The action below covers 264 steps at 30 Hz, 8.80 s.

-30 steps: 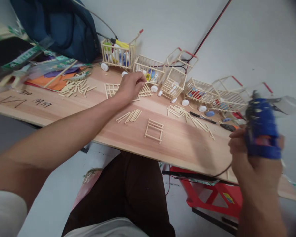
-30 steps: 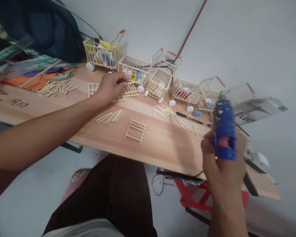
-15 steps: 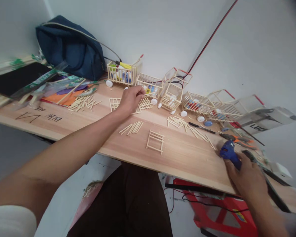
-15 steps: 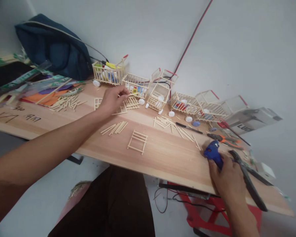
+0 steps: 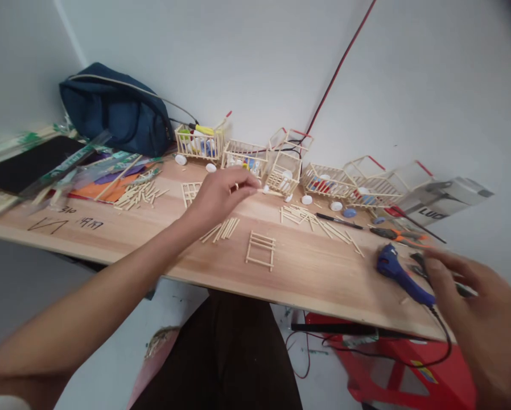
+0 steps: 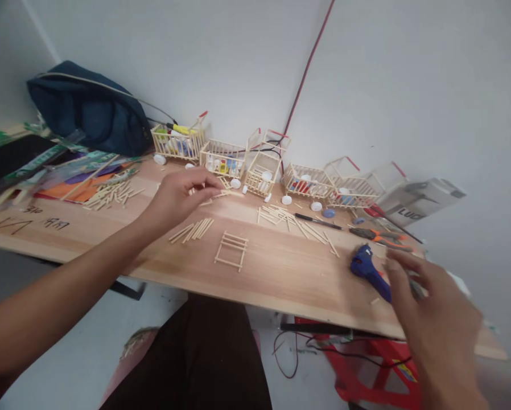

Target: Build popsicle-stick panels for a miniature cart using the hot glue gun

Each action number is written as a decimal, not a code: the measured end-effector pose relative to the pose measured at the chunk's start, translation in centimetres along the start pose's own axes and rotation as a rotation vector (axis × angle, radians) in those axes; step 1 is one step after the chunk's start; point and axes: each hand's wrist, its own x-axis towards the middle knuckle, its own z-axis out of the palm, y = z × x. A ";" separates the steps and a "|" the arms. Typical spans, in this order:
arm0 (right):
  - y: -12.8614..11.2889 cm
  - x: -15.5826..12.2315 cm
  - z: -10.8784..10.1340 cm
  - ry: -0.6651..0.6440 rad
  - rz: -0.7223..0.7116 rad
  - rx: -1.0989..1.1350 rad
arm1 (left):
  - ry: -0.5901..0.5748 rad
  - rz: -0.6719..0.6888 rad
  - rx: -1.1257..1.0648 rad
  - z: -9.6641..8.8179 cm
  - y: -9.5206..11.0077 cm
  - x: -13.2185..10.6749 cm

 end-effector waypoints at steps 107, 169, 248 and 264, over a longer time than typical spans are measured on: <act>-14.3 -3.8 9.4 -0.600 -0.132 0.656 | -0.263 -0.013 0.353 2.9 1.1 -8.6; -14.1 -4.0 9.3 -0.436 -0.254 0.615 | -0.211 0.045 0.384 2.8 1.6 -8.8; -14.5 -4.8 8.2 -0.275 -0.649 0.421 | -0.318 0.234 0.558 3.0 1.6 -8.9; -14.5 -4.7 8.5 -0.257 -0.638 0.449 | -0.306 0.197 0.542 3.1 1.7 -8.9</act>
